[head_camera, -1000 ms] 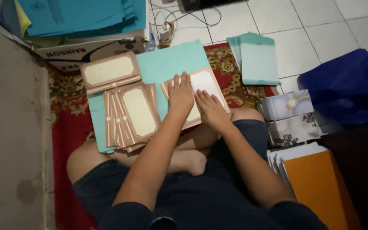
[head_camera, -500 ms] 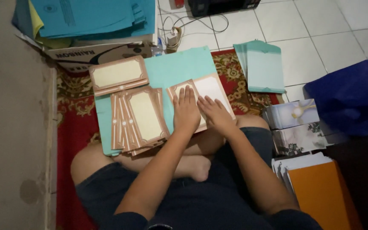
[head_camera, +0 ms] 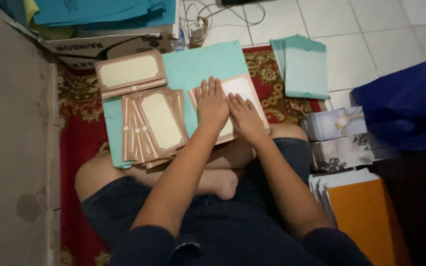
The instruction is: The person sits on the floor and assembles books by placing decorative brown covers onto stacks of white pages. They smooth the covers with their hands, stack the completed books, and then handle a stack of light blue covers.
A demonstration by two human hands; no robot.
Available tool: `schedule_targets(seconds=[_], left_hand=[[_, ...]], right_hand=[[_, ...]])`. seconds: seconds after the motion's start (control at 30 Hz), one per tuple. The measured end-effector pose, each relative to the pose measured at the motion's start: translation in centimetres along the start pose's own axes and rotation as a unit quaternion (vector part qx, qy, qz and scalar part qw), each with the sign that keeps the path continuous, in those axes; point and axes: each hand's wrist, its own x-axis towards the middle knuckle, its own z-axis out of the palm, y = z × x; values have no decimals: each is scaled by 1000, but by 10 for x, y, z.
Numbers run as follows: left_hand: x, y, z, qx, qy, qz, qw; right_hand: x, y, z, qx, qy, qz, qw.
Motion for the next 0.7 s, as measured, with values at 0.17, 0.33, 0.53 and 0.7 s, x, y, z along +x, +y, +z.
schedule_targets(seconds=[0.17,0.33,0.53,0.7], left_hand=[[-15,10,-20,-22,-32,-1,999],[-43,6,-11,-21,2,35,999],[-44,2,4,-16,64,60,996],[-49,4,-15,-26,25,46,998]], right_hand=[[-21,-6,-5,40,4,8,999],[6,-17,-26,50,5,18,999],[11,-7,-14,42,15,6,999],[-24,-1,13,32,11,-2,999]])
